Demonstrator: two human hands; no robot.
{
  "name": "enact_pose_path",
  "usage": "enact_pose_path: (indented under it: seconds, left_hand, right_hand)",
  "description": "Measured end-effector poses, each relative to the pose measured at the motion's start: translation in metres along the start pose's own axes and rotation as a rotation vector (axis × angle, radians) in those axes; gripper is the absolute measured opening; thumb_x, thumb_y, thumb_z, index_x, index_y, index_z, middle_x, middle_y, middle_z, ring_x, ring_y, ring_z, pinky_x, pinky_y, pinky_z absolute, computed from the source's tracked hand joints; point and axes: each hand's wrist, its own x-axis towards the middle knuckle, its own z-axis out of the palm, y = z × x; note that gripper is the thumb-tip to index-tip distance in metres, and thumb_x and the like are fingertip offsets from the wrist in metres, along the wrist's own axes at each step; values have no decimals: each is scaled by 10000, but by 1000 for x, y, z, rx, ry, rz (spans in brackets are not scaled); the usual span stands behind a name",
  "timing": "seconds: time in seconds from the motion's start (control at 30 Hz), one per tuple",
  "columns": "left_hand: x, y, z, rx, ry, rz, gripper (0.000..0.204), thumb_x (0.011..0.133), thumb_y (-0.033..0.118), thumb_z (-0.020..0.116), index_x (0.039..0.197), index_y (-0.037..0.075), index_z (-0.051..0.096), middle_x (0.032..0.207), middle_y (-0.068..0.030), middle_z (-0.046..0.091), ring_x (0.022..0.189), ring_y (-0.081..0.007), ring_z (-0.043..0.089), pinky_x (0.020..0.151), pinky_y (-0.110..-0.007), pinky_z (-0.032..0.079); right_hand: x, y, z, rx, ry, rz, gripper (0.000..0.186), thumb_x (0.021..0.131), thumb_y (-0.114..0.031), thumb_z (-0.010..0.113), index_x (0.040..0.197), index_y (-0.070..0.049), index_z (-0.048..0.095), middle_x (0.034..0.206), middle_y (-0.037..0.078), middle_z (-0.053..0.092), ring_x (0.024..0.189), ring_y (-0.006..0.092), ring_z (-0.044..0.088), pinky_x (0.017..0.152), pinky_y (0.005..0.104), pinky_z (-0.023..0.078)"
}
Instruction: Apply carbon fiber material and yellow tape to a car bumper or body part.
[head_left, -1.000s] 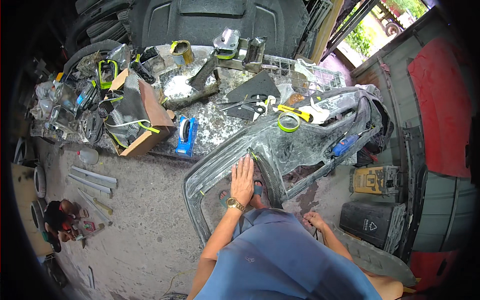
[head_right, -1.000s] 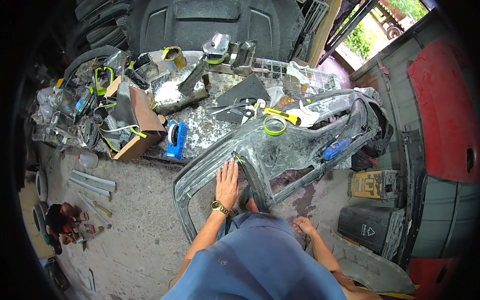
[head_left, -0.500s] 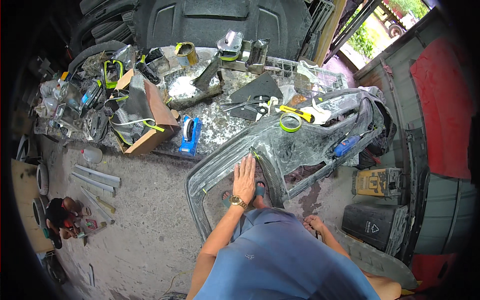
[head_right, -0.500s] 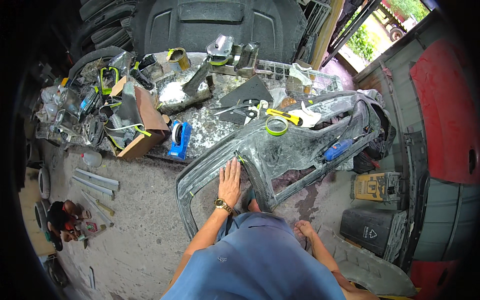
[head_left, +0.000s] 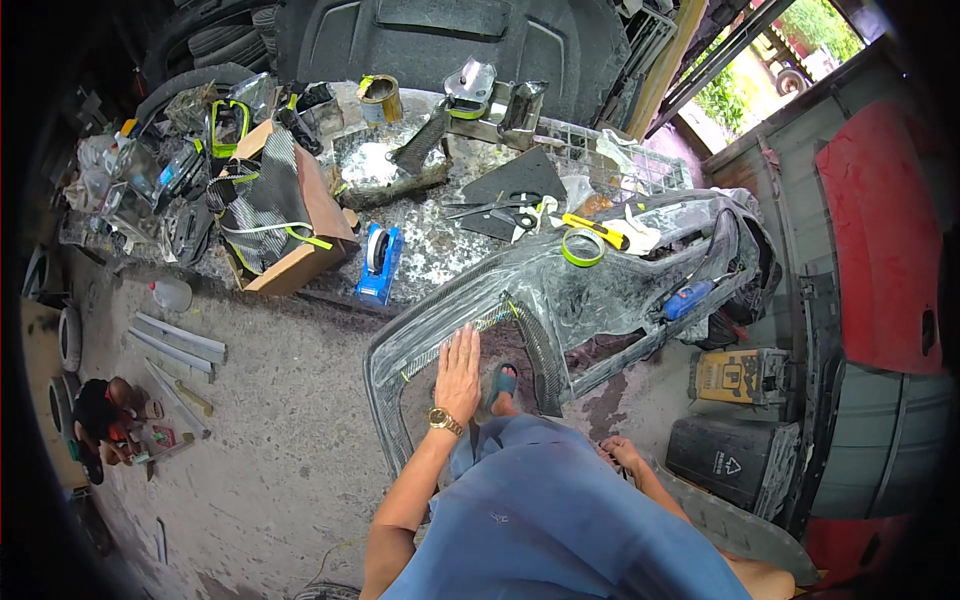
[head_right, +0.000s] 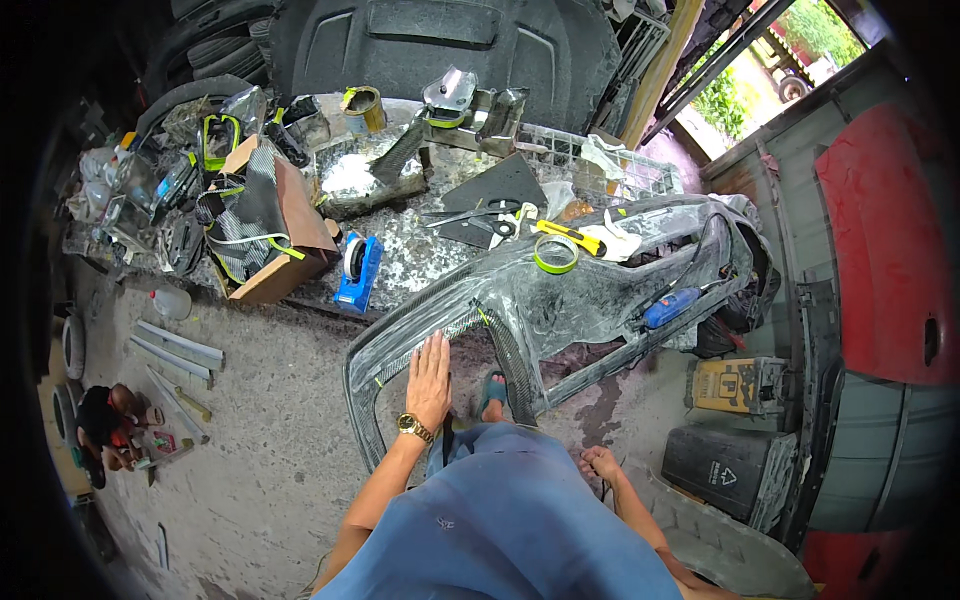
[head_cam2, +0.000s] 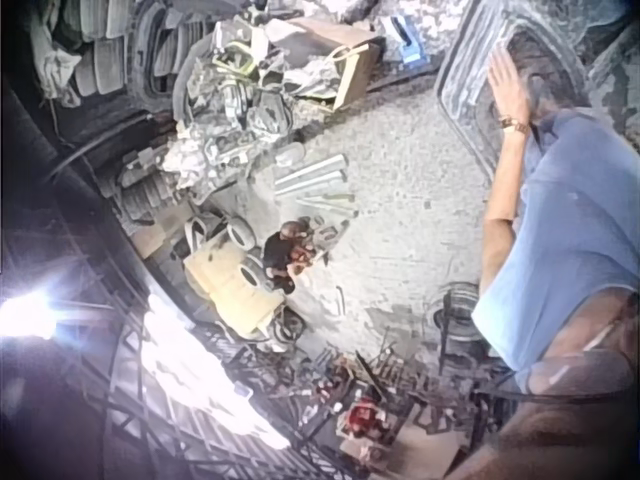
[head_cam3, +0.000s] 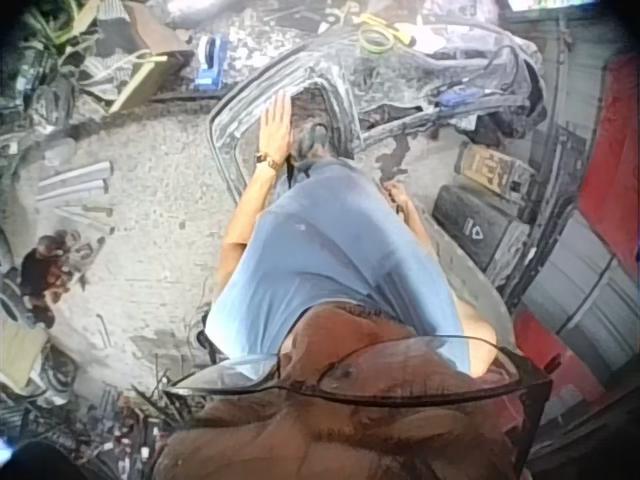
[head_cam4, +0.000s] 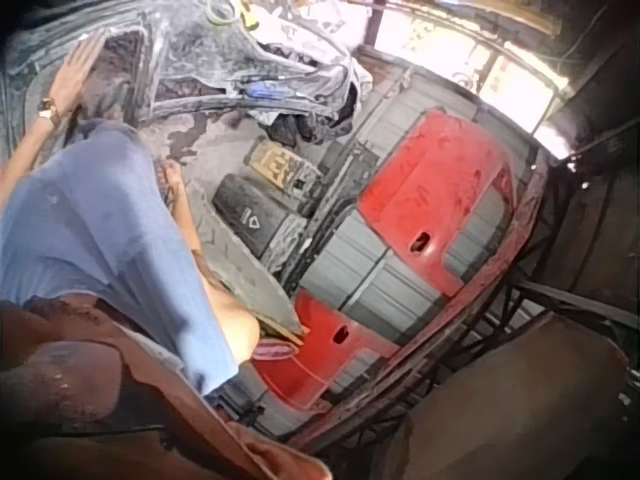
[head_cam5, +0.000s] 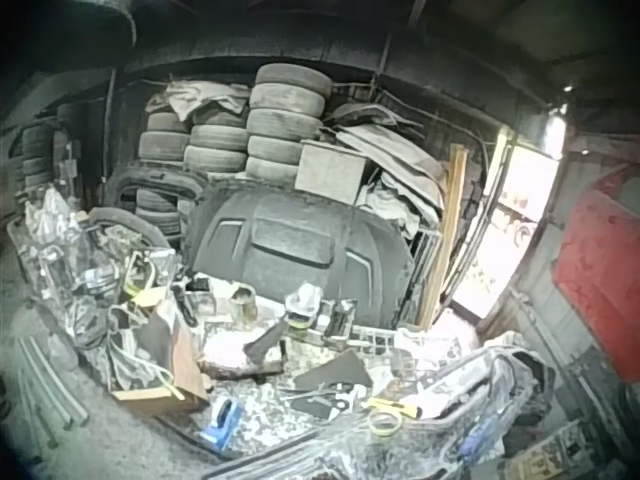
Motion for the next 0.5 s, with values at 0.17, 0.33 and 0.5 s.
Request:
enact_pose_path:
  seconds: [0.17,0.33,0.5]
  left_hand:
    - [-11,-6,-5,-52,3,-35,686,814,59,494,1440,8,217,1515,-139,201,1388,-286,229,1129,-437,194]
    - [-23,-19,-9,-68,-11,-68,665,823,76,506,1432,16,244,1512,-145,203,1383,-299,236,1121,-447,210]
    - [-9,-43,-13,-200,87,-15,587,872,179,557,1396,30,337,1506,-156,216,1378,-319,235,1107,-463,220]
  right_hand:
    - [-11,-8,2,-24,23,29,135,910,-117,513,983,-55,607,808,33,648,644,110,590,559,258,482]
    - [-10,-14,3,-3,16,28,134,910,-124,513,977,-57,607,805,35,649,641,113,594,556,256,476]
    - [5,-6,-5,10,-18,3,127,908,-130,526,971,-56,608,798,40,650,645,127,595,551,257,470]
